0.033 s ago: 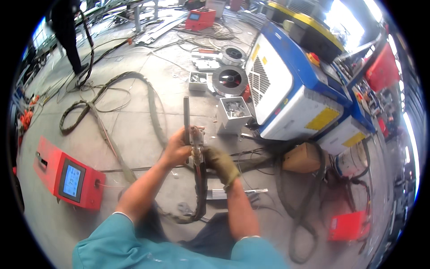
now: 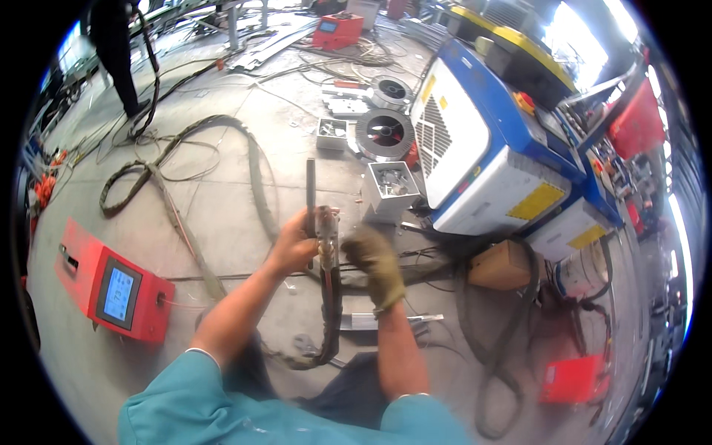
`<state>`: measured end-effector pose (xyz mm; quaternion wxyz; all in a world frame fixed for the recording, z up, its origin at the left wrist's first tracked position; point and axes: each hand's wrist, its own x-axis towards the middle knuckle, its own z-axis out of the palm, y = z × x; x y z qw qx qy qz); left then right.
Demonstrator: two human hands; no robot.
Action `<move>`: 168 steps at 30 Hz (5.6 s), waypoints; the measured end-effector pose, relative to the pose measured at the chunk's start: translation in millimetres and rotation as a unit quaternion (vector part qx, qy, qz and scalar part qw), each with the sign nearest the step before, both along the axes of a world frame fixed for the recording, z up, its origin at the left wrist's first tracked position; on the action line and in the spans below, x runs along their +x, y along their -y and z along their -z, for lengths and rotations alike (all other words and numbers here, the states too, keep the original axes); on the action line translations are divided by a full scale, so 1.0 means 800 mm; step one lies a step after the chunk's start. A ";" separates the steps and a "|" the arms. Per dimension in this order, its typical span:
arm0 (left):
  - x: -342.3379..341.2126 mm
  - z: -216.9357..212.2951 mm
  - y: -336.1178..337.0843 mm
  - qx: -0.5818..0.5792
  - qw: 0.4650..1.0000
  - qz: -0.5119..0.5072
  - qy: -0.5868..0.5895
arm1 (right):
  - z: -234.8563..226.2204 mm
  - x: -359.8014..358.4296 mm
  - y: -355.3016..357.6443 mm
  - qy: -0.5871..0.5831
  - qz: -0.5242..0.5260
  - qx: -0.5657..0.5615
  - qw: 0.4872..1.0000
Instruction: The person sits on the floor and uses a welding torch to join metal parts. They adjust the welding machine settings on a touchscreen and use pliers and a wrench to secure connections.
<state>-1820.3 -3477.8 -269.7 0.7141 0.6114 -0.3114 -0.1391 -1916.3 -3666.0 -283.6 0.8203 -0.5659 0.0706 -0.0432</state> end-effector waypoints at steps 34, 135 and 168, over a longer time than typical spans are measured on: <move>-0.023 0.003 -0.002 -0.073 0.993 0.084 0.025 | -0.138 -0.003 -0.059 0.158 -0.152 -0.051 0.974; 0.021 0.023 -0.002 0.094 0.948 -0.269 0.140 | -0.013 0.028 -0.095 0.161 0.153 -0.271 0.937; 0.007 -0.001 -0.007 0.206 0.884 -0.307 0.288 | 0.086 0.058 -0.041 0.072 -0.095 -0.330 0.937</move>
